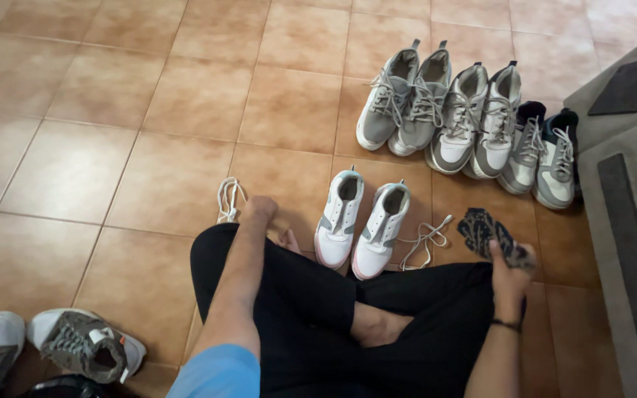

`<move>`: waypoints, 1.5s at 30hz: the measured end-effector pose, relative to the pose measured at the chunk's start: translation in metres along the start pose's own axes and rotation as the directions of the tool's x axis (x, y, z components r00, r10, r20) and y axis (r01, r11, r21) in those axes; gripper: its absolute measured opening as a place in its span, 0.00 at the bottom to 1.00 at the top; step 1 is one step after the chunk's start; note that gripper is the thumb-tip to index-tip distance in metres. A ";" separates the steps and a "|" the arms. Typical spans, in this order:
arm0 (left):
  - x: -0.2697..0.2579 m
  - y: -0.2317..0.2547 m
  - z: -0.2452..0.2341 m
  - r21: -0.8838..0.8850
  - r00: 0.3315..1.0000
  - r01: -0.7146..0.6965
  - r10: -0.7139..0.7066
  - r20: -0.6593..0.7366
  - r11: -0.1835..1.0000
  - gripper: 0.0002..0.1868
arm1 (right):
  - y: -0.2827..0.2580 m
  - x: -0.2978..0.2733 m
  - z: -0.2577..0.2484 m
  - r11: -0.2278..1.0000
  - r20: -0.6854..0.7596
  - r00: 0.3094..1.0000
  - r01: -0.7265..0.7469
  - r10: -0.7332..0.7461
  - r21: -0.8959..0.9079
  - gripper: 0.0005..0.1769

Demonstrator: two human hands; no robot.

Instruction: The person sits on the floor and cleans a pair of white sneakers using a small cloth. They wipe the exterior surfaces of both shoes, including the sides, toe, and heel, handling them one at a time.

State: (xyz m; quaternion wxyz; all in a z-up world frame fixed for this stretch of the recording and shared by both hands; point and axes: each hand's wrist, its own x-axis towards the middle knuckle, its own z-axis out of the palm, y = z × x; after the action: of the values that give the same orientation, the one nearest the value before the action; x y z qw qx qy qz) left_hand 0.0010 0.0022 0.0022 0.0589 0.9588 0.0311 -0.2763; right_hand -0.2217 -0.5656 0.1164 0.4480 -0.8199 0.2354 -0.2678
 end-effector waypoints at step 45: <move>-0.012 0.001 -0.021 0.424 0.941 -0.235 0.314 -0.128 0.875 0.13 | -0.183 -0.117 0.076 0.581 0.621 0.780 -0.542 0.079 0.607 0.08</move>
State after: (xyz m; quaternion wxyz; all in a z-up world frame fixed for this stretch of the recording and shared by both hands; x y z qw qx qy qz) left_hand 0.0016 0.0040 0.0260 -0.1041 0.9669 -0.1578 -0.1712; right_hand -0.2327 -0.3565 0.2128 0.8365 -0.5359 0.1136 -0.0162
